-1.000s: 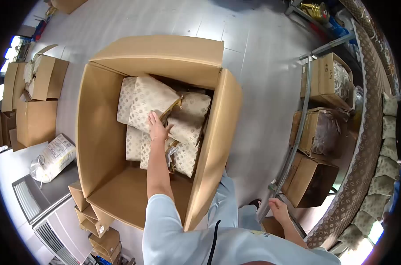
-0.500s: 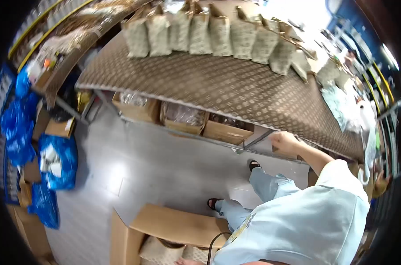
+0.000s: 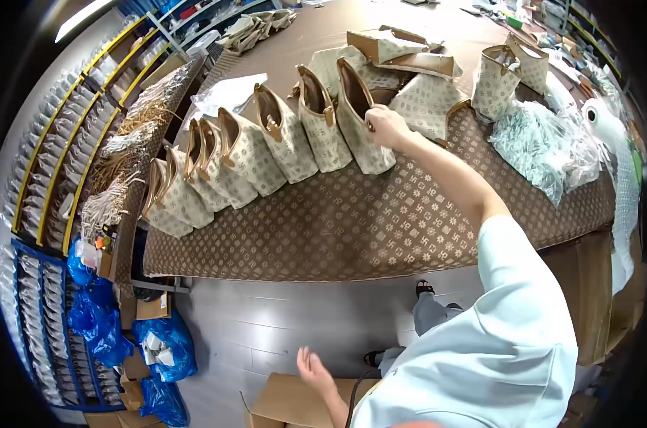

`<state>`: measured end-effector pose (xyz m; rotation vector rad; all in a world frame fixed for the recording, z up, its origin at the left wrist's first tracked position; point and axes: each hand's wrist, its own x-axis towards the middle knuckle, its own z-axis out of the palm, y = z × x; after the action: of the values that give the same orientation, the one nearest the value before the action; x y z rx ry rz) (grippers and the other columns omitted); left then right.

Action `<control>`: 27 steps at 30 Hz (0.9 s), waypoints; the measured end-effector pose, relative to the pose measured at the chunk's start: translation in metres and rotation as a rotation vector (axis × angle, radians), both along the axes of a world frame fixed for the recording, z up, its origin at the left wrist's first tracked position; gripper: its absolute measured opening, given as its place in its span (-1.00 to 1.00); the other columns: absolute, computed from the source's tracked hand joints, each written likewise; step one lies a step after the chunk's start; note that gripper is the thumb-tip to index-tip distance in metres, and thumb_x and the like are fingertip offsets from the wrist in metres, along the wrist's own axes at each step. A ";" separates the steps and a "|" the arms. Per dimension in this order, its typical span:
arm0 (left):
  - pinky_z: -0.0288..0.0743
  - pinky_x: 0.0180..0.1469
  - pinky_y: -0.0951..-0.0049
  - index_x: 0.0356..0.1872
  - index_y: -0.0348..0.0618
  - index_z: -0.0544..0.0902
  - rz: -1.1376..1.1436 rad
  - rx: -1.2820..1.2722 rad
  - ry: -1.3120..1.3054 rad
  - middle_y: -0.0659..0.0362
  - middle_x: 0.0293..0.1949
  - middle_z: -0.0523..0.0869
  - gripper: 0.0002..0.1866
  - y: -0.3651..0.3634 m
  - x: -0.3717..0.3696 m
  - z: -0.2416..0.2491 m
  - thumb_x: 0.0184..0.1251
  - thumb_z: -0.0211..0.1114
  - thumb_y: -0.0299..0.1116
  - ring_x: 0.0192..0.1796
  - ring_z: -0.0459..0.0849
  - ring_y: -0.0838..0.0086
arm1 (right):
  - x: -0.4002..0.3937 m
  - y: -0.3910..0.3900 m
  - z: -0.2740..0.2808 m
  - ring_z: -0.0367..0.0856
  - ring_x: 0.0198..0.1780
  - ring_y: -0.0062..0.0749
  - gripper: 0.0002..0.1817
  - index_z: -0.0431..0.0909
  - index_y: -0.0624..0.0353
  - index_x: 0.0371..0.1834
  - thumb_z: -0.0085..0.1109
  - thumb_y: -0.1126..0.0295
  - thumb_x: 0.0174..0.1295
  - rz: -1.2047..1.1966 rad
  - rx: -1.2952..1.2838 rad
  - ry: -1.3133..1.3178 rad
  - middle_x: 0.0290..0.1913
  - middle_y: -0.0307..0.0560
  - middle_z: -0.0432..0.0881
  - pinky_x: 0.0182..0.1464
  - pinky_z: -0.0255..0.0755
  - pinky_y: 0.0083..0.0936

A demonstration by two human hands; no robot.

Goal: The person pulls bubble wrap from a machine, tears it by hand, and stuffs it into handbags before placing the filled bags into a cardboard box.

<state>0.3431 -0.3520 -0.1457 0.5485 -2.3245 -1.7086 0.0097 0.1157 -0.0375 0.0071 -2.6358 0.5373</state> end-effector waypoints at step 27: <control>0.51 -0.10 0.23 0.05 -0.12 0.56 -1.306 -0.676 0.413 0.01 -0.10 0.65 -0.64 0.397 -0.282 0.162 0.18 0.14 -0.41 -0.11 0.63 0.11 | 0.272 0.010 -0.004 0.63 -0.41 -0.34 -0.91 0.55 0.03 -0.62 0.09 0.37 -0.04 0.131 0.300 -0.336 -0.66 -0.21 0.54 -0.18 0.39 -0.37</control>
<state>0.0612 0.0452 0.0163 -1.5428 -2.7412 -0.8925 0.2812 0.1260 -0.0417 0.1989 -3.0371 0.1905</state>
